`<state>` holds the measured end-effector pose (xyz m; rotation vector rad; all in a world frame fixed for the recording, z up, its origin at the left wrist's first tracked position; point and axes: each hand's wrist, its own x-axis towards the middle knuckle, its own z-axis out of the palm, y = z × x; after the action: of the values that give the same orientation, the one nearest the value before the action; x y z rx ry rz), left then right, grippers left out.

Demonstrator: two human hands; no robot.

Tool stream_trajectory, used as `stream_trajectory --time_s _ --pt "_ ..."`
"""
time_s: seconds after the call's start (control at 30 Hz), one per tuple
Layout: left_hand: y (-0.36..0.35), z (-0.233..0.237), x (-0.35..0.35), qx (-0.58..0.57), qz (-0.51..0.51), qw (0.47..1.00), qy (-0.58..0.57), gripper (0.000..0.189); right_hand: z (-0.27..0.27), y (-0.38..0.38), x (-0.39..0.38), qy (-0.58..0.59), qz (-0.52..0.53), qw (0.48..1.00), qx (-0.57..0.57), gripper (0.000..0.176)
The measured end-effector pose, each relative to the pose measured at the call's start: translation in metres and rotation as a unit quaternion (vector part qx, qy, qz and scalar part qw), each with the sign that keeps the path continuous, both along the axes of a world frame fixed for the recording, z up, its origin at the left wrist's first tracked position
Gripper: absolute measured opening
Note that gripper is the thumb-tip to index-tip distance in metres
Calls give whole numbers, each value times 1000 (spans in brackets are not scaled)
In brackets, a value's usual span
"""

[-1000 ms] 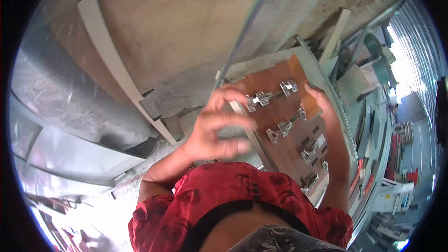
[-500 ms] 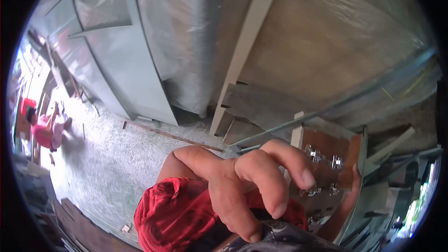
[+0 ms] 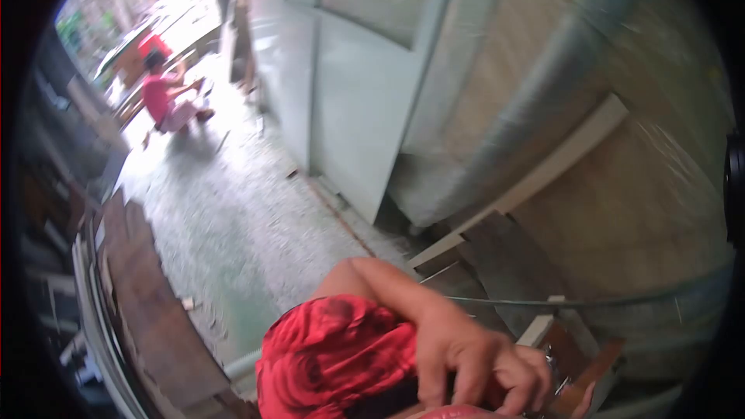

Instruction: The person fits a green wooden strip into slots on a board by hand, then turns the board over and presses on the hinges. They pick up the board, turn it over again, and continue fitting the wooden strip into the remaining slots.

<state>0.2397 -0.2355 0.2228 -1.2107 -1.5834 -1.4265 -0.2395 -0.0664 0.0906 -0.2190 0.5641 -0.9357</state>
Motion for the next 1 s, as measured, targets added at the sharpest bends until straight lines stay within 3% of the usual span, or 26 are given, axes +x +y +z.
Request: stream_trajectory --time_s 0.03,0.1,0.2,0.3,0.37,0.4,0.43,0.53,0.57,0.63,0.67,0.73,0.87,1.0 --pt "-3 0 0 25 -76 997 8 20 -2 -20 6 2 21 1000 10 47" --pt "-9 -9 3 12 -36 999 38 19 -1 -39 16 12 37 999 26 47" --pt "-26 -45 7 137 50 978 -151 20 4 -51 25 33 33 998 40 48" --pt "-46 -125 13 192 203 906 -318 32 6 -65 37 50 26 997 45 48" --pt "-49 -201 31 105 318 802 -494 36 6 -72 46 59 17 997 46 48" --pt "-50 -233 47 35 307 770 -559 39 6 -74 50 64 11 997 47 48" --pt "-44 -262 67 -55 327 694 -638 39 7 -75 53 70 5 996 49 48" --pt "-10 -246 119 -193 382 493 -757 63 10 -77 61 89 -13 994 58 48" --pt "-4 -245 127 -191 380 496 -757 63 12 -77 63 96 -19 993 62 48" --pt "-5 -239 138 -101 327 566 -750 71 15 -77 68 109 -33 992 63 48" --pt "-7 -229 139 -105 327 565 -750 71 15 -77 72 113 -41 991 63 48" --pt "-8 -198 144 -65 288 642 -708 81 11 -82 82 116 -54 990 57 48" --pt "-16 -160 144 -84 234 681 -689 92 11 -88 96 128 -85 987 42 48" --pt "-13 -165 129 -195 286 670 -656 98 14 -85 102 143 -120 982 36 48"
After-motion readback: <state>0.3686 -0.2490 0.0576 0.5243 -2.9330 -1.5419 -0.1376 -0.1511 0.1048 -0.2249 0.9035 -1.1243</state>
